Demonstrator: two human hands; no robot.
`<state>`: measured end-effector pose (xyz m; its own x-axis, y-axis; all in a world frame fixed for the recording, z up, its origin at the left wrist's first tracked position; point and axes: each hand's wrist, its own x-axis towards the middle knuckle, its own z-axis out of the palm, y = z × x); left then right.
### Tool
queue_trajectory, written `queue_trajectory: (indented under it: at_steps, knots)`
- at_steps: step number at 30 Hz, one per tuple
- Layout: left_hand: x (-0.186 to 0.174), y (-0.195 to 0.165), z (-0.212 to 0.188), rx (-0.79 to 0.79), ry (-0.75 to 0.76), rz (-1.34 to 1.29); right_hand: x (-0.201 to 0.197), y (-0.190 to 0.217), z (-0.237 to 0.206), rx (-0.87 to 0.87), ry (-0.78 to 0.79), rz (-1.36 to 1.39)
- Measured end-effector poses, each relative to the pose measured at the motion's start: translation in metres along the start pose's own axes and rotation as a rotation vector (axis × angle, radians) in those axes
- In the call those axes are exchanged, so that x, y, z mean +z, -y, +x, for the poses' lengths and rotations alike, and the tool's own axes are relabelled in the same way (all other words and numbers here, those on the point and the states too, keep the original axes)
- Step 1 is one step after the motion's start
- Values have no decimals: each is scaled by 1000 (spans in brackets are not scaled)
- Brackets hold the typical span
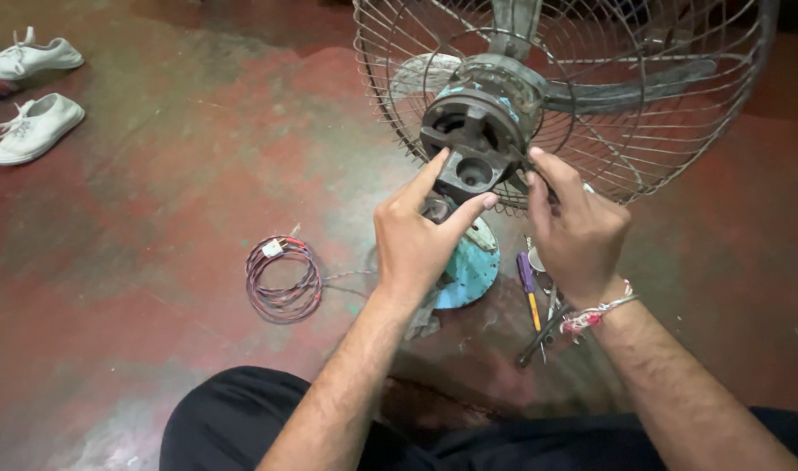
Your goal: The person sits on the floor in front of a pedestal fan and works on its front motor housing, holding the housing steady with one hand while scraping and filing its surface with a small flat tool. They occasionally reposition the housing and continue working the same area.
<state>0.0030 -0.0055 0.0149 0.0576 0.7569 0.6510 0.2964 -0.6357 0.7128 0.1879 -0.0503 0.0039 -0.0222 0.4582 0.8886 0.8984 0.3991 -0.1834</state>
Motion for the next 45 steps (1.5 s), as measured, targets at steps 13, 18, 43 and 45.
queue_trajectory:
  at_steps: [13, 18, 43, 45]
  knots:
    - [-5, -2, -1, -3, 7, 14, 25, -8, -25, -52, -34, -73]
    - [-5, -3, -1, -48, 20, 15, 20, -13, -24, -59, 11, -150]
    - [-7, -7, 0, -28, 29, 14, 17, -5, -15, -127, -7, -158]
    - [-8, -7, 0, -49, 35, 13, 16, -5, -17, -135, 0, -132]
